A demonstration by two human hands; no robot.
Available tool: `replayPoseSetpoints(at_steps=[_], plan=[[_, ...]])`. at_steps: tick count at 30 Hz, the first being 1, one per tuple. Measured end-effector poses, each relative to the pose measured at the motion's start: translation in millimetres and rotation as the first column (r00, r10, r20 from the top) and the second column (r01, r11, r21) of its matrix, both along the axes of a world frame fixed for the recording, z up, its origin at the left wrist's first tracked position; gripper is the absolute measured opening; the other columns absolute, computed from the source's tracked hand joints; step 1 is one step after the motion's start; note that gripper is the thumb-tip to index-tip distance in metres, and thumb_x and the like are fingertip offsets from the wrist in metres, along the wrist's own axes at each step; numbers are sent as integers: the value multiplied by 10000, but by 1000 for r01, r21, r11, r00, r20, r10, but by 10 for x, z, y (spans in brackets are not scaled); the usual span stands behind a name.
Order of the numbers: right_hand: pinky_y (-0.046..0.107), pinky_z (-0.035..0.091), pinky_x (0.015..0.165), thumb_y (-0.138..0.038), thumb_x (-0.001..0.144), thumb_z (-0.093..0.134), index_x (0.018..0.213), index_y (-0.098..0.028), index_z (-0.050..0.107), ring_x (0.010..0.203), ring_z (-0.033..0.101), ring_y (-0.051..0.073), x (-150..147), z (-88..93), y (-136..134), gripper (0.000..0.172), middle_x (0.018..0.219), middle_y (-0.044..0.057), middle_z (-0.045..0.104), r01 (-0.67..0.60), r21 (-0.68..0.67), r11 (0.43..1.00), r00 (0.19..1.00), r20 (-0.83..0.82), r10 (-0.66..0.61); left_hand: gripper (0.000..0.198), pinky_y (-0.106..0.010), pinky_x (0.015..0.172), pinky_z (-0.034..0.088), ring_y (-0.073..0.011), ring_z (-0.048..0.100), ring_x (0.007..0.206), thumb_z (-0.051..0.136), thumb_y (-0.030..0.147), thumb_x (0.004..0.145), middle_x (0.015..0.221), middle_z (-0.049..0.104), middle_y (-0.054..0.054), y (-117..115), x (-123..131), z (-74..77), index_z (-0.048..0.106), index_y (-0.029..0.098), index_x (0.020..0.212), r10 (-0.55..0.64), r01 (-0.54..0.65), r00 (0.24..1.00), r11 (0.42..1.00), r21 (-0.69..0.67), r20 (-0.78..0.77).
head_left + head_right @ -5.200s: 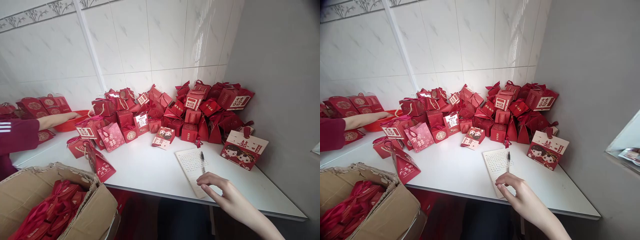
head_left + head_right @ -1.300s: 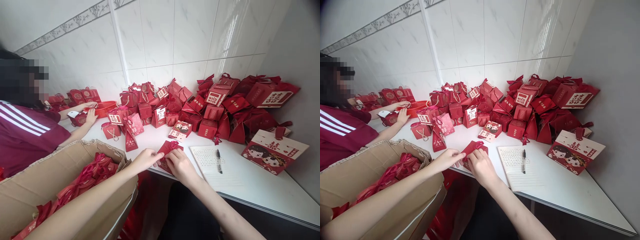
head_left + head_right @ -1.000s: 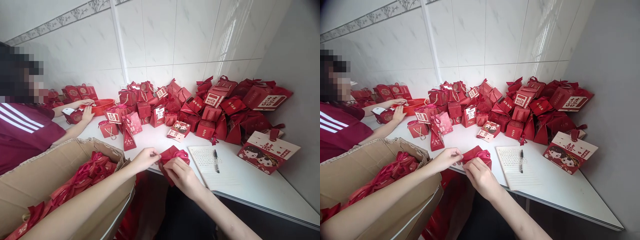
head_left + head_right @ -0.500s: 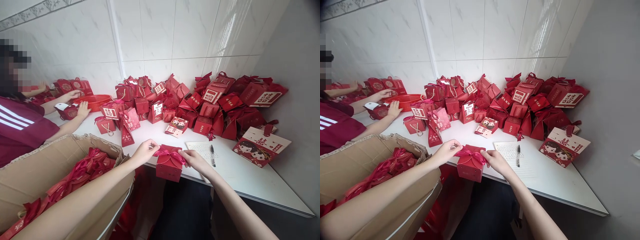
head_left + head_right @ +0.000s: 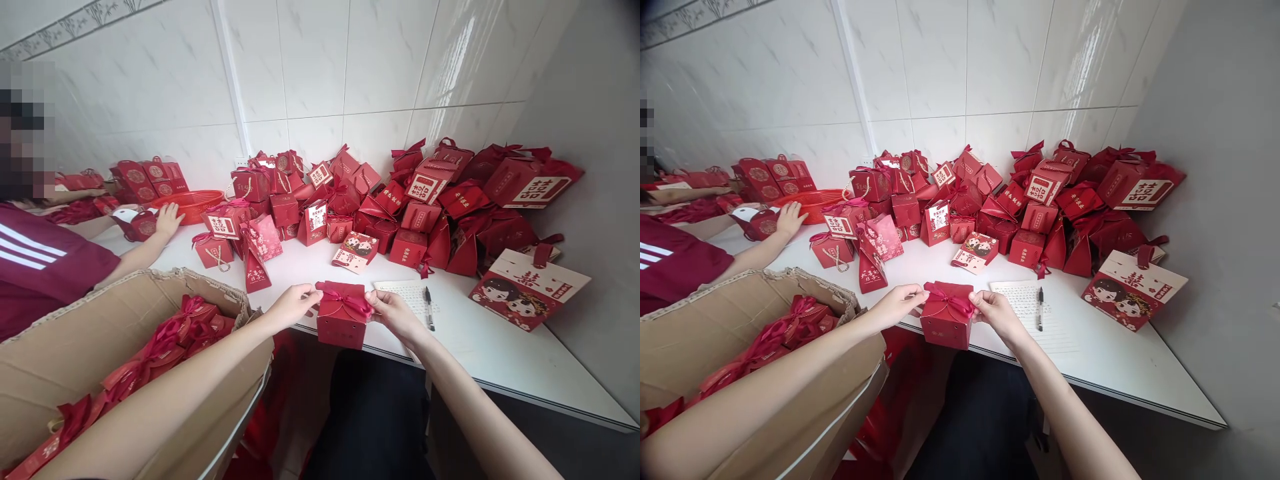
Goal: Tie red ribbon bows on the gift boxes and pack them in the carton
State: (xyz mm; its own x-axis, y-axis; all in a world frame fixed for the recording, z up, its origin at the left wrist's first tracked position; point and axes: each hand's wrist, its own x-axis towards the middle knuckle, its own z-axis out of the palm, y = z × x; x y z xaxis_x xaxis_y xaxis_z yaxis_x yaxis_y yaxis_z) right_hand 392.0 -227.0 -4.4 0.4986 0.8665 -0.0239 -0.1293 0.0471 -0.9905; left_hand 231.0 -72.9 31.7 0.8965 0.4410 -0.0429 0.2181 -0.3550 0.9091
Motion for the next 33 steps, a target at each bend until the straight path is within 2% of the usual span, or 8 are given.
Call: replayPoseSetpoints(at_steps=[3, 7, 12, 14, 16, 20, 26, 33], plan=[[229, 440, 569, -621, 473, 788, 564, -152, 511, 505, 476, 89, 89, 18, -78, 552, 517, -26, 503, 46, -24, 999, 997, -63, -47, 316, -282, 604, 471, -194, 615, 683, 446, 480, 770, 755, 643, -45, 85, -61, 7, 488, 182, 673, 38, -19, 993, 986, 164, -115], [183, 444, 504, -548, 431, 846, 542, -158, 505, 503, 448, 79, 361, 31, -331, 530, 515, -37, 464, 224, -45, 973, 961, -154, -229, 245, -278, 553, 422, -190, 596, 566, 409, 395, 762, 636, 634, -28, 340, -200, 53, 463, 197, 629, 225, -112, 959, 861, 496, -173], [177, 462, 442, -365, 475, 885, 538, -182, 498, 467, 446, 87, 733, 171, -759, 432, 500, -59, 401, 337, 10, 942, 898, -304, -318, 196, -269, 538, 416, -185, 587, 542, 464, 311, 674, 545, 591, -9, 707, -404, 306, 449, 190, 520, 399, -244, 906, 767, 594, -142], [200, 507, 509, -322, 546, 847, 576, -194, 526, 533, 528, 113, 794, 317, -834, 347, 540, -39, 478, 378, 40, 925, 871, -354, -341, 193, -271, 563, 453, -197, 605, 594, 516, 313, 635, 524, 581, -9, 771, -438, 488, 474, 184, 498, 431, -348, 898, 816, 462, -84], [247, 541, 631, -335, 650, 770, 576, -199, 521, 713, 611, 160, 773, 519, -798, 293, 682, 12, 597, 357, 72, 931, 874, -379, -306, 163, -292, 627, 502, -217, 632, 695, 565, 311, 613, 592, 623, -32, 752, -404, 705, 531, 165, 549, 399, -402, 915, 901, 162, 51], [315, 512, 800, -399, 804, 623, 498, -196, 432, 942, 606, 204, 530, 999, -426, 415, 885, 57, 655, 206, 214, 955, 914, -390, -110, 180, -361, 737, 528, -227, 644, 830, 577, 274, 687, 803, 683, -102, 509, -120, 1109, 498, 147, 586, 277, -163, 878, 940, -300, 392], [267, 488, 778, -430, 881, 504, 741, -184, 634, 823, 615, 162, 88, 1475, 204, 311, 798, 52, 651, 67, 294, 954, 982, -186, -11, 155, -307, 707, 505, -137, 615, 706, 582, 258, 764, 821, 658, -64, 139, 387, 1314, 545, 131, 682, 130, 69, 890, 909, -412, 436], [246, 470, 783, -475, 914, 374, 865, -137, 694, 818, 592, 162, -60, 1549, 315, 468, 933, 97, 647, -107, 402, 909, 975, -136, 175, 200, -260, 622, 473, -143, 579, 718, 600, 297, 739, 908, 637, -95, 96, 449, 1301, 642, 112, 802, 109, 129, 873, 888, -441, 476]])
